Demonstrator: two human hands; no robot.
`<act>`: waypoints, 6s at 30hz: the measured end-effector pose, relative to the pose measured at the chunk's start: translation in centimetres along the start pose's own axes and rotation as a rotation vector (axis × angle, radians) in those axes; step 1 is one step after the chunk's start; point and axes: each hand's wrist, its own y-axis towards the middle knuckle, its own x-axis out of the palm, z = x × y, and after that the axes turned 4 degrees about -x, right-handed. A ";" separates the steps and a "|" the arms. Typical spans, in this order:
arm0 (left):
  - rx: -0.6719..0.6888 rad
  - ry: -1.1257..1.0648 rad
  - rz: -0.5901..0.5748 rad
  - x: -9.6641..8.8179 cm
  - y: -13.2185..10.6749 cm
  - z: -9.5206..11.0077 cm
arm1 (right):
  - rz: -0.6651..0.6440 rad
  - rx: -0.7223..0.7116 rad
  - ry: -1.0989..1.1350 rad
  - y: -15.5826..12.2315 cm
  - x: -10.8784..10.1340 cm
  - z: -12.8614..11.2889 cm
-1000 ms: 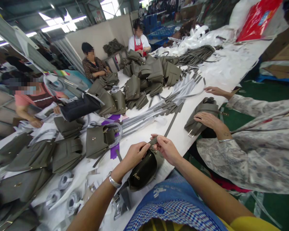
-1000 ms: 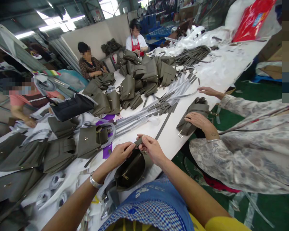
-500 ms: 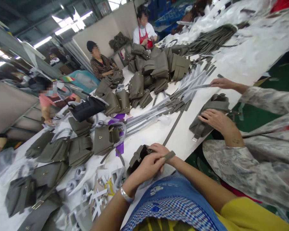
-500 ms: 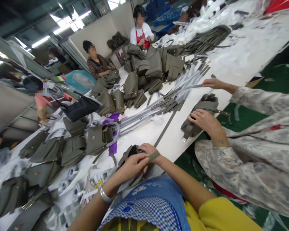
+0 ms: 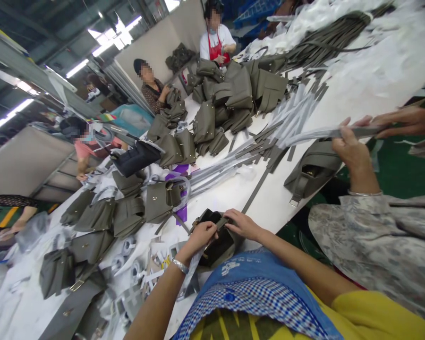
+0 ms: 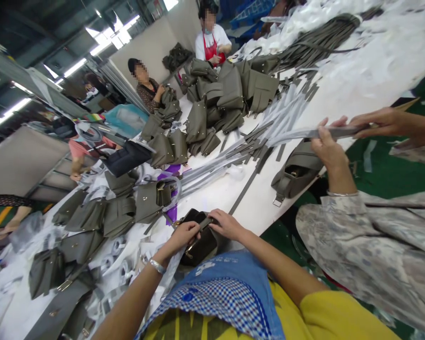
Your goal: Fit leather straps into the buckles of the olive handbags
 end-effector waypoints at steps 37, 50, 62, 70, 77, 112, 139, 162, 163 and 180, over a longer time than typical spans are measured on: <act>0.033 0.336 -0.045 0.3 2.8 1.9 | 0.150 -0.022 -0.091 -1.6 2.6 -0.2; 0.008 0.370 0.210 3.5 0.6 2.0 | 0.215 0.002 -0.141 -1.6 3.0 -0.4; 0.016 0.448 0.176 2.3 0.9 1.9 | 0.181 -0.048 -0.164 -1.6 3.2 -0.1; 0.045 0.437 0.150 2.7 2.2 2.1 | 0.155 -0.010 -0.167 -1.4 3.3 -0.7; 0.092 0.368 0.190 3.4 1.2 0.6 | 0.194 0.045 -0.093 -1.9 3.2 0.1; 0.253 -0.024 0.188 5.3 0.7 -0.8 | 0.031 0.450 0.235 0.4 0.0 0.1; 0.118 0.292 0.295 5.7 0.0 0.2 | 0.074 0.802 -0.179 -3.7 -1.8 7.4; -0.067 -0.294 0.279 6.2 0.2 0.2 | -0.223 0.470 0.579 -2.0 -1.8 1.4; -0.064 -0.294 0.283 6.2 0.2 0.2 | -0.201 0.502 0.556 -2.1 -1.7 1.6; -0.092 -0.218 0.277 6.6 0.9 0.4 | -0.138 0.404 0.411 -1.7 -1.0 0.5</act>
